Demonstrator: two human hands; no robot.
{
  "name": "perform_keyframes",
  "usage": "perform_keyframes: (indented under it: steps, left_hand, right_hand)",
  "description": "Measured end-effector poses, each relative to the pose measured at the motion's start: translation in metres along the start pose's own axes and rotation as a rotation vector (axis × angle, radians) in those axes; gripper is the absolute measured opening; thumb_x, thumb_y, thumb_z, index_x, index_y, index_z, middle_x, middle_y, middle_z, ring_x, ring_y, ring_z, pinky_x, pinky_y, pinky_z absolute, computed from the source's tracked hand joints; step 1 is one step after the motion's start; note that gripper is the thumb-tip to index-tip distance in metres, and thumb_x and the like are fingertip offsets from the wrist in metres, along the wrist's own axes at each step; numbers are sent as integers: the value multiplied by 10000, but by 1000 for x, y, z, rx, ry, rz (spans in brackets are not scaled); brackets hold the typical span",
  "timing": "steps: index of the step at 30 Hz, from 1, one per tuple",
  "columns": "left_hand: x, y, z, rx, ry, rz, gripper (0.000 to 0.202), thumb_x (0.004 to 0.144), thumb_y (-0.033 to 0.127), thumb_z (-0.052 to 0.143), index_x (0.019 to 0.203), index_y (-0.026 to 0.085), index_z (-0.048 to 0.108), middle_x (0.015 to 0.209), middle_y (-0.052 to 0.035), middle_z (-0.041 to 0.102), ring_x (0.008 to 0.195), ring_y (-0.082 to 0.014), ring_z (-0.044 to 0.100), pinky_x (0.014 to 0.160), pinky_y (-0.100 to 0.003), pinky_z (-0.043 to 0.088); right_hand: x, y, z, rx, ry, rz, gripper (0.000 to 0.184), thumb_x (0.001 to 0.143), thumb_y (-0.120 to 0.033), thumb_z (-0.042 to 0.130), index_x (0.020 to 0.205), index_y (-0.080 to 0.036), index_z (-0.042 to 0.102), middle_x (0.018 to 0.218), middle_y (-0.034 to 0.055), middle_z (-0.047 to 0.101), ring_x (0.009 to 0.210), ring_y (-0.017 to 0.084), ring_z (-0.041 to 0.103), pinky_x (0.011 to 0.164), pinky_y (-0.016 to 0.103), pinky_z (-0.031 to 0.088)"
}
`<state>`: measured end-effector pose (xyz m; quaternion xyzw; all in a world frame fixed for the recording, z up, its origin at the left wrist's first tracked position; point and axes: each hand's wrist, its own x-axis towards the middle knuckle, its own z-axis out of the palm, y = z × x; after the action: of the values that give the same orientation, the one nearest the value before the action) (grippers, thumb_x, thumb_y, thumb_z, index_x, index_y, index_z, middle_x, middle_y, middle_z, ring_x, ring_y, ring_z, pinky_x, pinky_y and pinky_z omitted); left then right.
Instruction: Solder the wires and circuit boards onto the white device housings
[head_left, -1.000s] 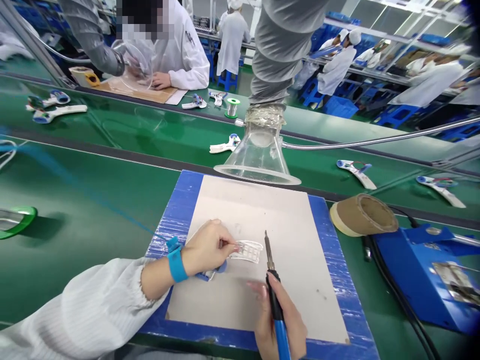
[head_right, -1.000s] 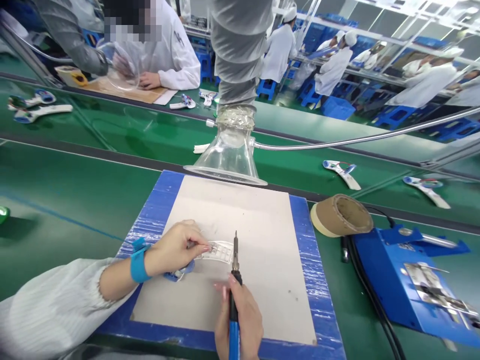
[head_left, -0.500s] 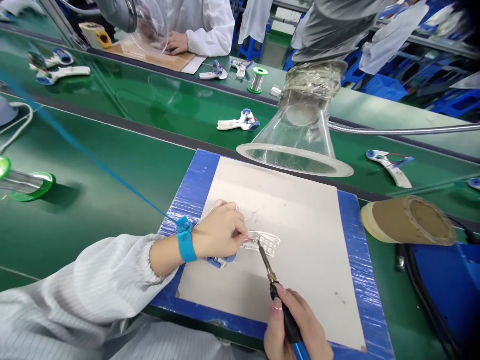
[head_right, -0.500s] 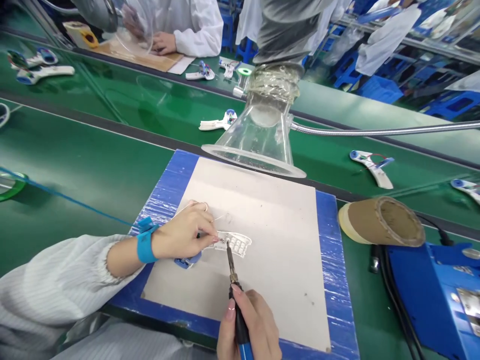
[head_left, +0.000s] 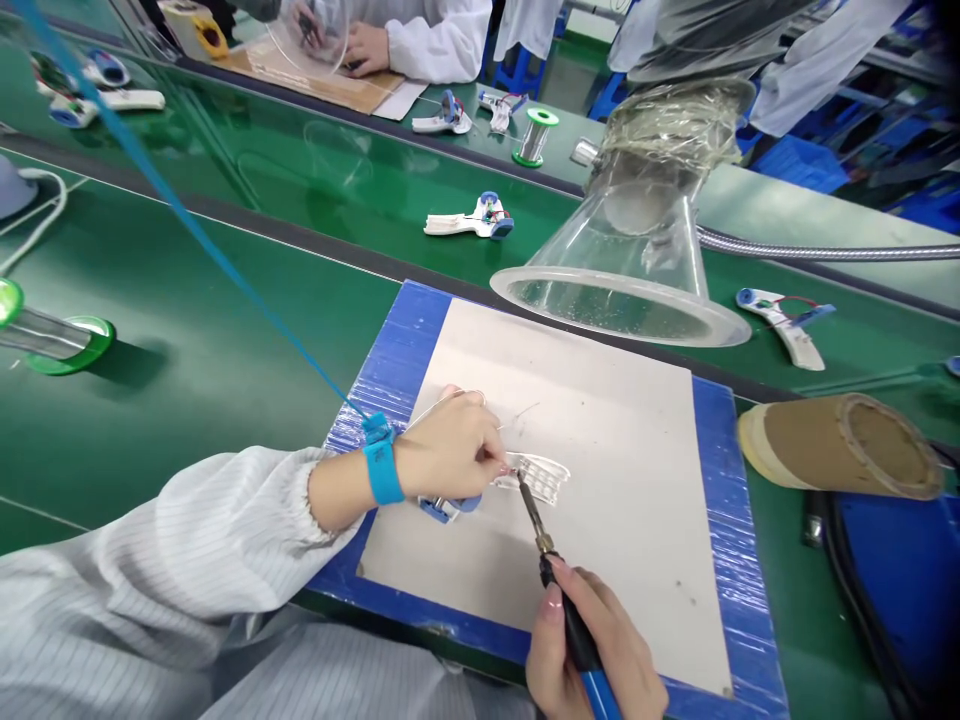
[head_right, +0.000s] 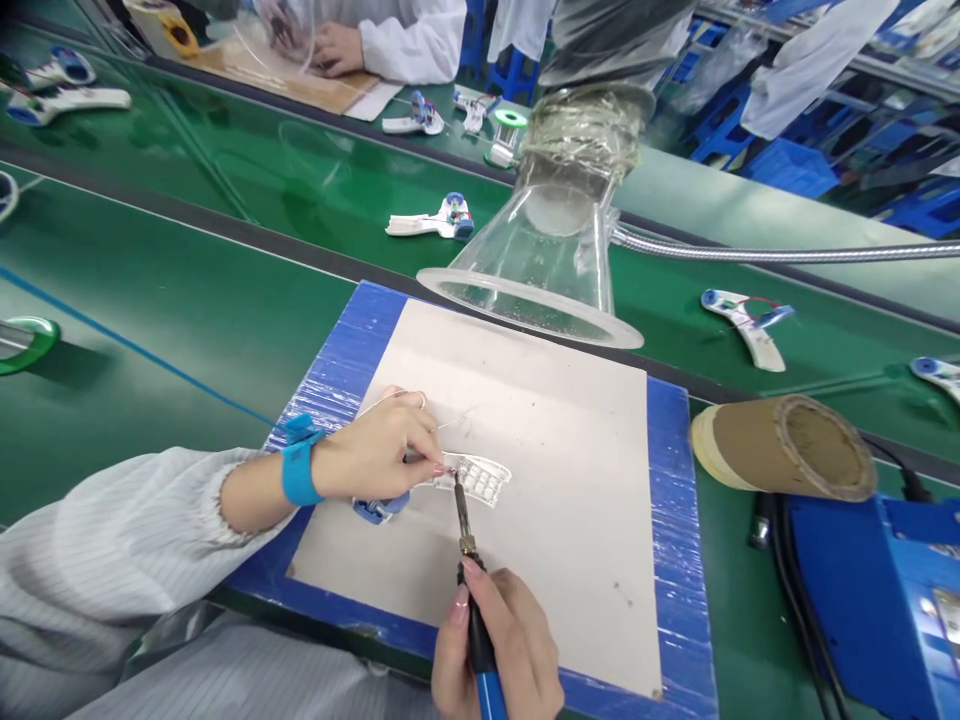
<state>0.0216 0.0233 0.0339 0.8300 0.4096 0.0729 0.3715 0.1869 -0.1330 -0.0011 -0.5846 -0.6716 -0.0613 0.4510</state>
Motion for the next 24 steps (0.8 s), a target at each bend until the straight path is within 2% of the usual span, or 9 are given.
perform_keyframes:
  steps: [18, 24]
  left_hand:
    - [2, -1, 3, -9, 38, -4, 157, 814, 178, 695, 712, 218, 808, 675, -7, 714, 828, -192, 575, 844, -373, 311]
    - [2, -1, 4, -25, 43, -10, 152, 805, 179, 703, 697, 215, 804, 685, -3, 717, 823, -187, 570, 844, -367, 317]
  right_hand:
    - [-1, 1, 1, 36, 12, -29, 194, 864, -86, 640, 1034, -142, 712, 802, 44, 700, 716, 139, 670, 657, 268, 547]
    - [-3, 2, 1, 28, 40, 23, 241, 840, -43, 650, 1050, -142, 716, 827, 48, 712, 733, 139, 677, 672, 262, 551]
